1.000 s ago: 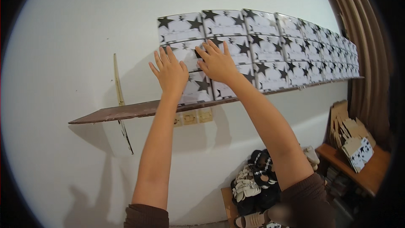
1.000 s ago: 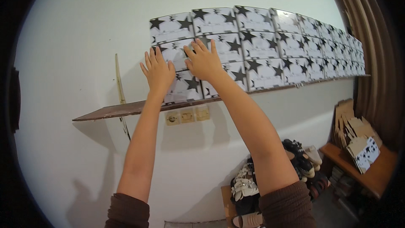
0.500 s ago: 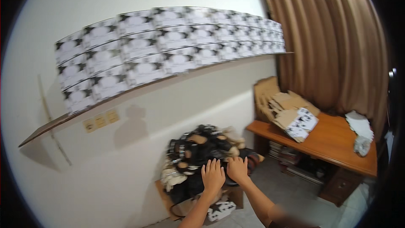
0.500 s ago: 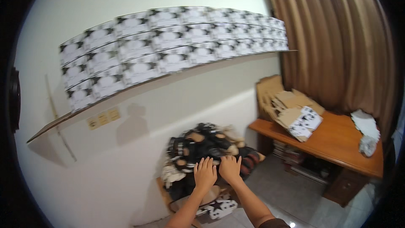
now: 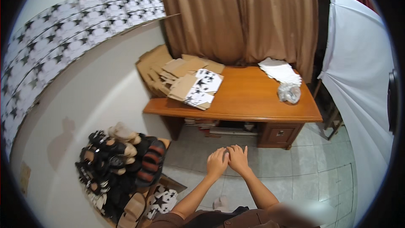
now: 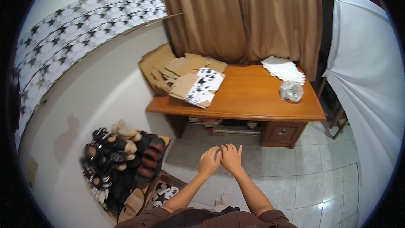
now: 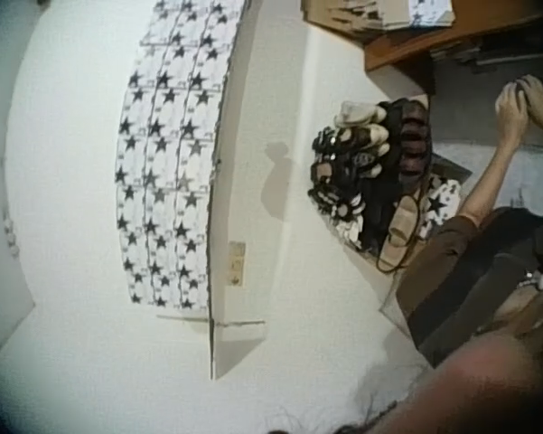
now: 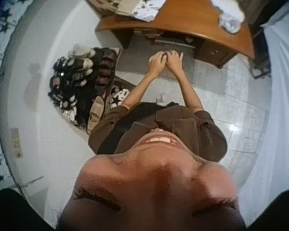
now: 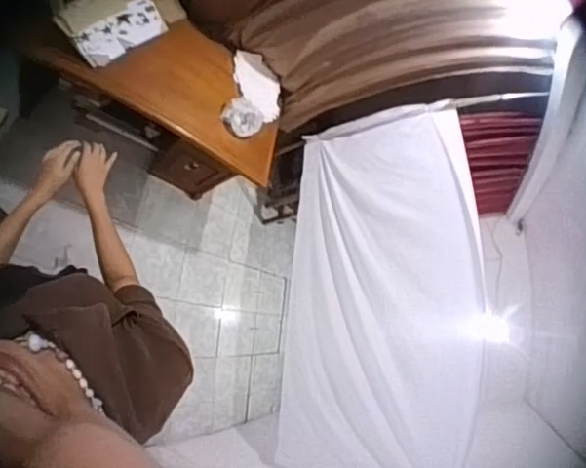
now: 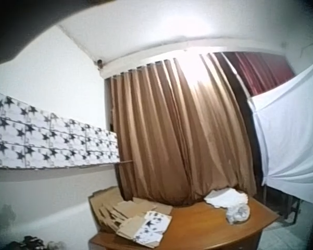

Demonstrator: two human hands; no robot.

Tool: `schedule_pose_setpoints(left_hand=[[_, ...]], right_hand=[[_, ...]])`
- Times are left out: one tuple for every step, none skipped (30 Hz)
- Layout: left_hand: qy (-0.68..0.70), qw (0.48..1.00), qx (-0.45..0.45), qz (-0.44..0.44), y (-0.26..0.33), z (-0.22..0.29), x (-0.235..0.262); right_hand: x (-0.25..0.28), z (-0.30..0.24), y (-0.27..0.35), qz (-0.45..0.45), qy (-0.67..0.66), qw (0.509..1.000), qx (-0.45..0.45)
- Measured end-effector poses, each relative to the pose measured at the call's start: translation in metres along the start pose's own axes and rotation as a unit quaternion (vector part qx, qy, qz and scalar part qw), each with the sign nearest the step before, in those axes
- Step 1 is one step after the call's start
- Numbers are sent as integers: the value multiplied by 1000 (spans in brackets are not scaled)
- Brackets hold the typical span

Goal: Folding cardboard shoeboxes and stacking them on a shelf.

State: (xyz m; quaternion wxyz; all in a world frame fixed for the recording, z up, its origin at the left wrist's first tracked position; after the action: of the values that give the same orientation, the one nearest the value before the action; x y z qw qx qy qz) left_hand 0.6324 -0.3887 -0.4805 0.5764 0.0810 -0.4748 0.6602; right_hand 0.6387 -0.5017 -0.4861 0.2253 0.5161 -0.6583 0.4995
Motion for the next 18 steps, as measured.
schedule_pose_setpoints(left_hand=[[65, 998, -6, -11, -3, 6, -18], [76, 997, -9, -22, -10, 11, -36], [85, 996, -29, -24, -19, 16, -53], [93, 994, -48, -26, -28, 20, -68], [99, 993, -49, -32, -41, 20, -83], [98, 992, -69, -33, -57, 17, -98], [96, 991, -89, -34, -72, 15, -111], [98, 990, -90, -39, -88, 11, -126], [105, 989, -95, -45, -105, 8, -141], [111, 988, -99, -50, -122, 4, -155], [115, 987, -95, -55, -138, -5, -166], [117, 987, -93, -58, -153, -12, -176], [111, 989, -81, -62, -168, -21, -184], [105, 990, -68, -65, -182, -31, -192], [118, 989, -55, -66, -195, -39, -195], [118, 989, -47, -71, -207, -45, -200], [120, 991, -24, -50, -221, -52, -203], [123, 992, -1, -27, -235, -58, -206]], right_hand=[[0, 20, 3, 7, 10, 1000, -4], [-1, 37, 3, 14, 19, 1000, -6], [-2, 53, -1, 13, 26, 999, -16], [-3, 69, -8, 7, 21, 999, -46], [-5, 84, -16, 2, 14, 997, -75], [-9, 98, -27, 3, 17, 996, -82], [-11, 112, -43, 22, 10, 996, -87], [-13, 125, -59, 41, 2, 995, -90], [-15, 136, -76, 45, 12, 995, -88], [-23, 147, -93, 44, 12, 995, -94], [-35, 156, -110, 40, 5, 995, -89], [-41, 165, -127, 34, -1, 996, -82], [-48, 168, -142, 37, 8, 997, -70], [-57, 177, -157, 31, 9, 997, -72], [-64, 181, -174, 25, -50, 995, -87], [-71, 185, -190, 18, -110, 989, -101], [-74, 191, -203, 19, -136, 985, -103], [-81, 196, -220, 9, -136, 985, -104]])
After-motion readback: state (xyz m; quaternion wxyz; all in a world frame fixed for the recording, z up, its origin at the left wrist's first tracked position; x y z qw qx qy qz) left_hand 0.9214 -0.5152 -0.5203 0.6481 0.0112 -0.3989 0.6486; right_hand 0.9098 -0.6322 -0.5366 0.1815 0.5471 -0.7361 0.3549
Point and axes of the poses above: each hand's wrist, its own y-axis away from the middle knuckle, its own x-axis out of the back of the hand, z = x × y, the point moved 4 cm from there along -y, towards the middle knuckle, and after that the axes turned 4 degrees about z, right-handed, at the moved point
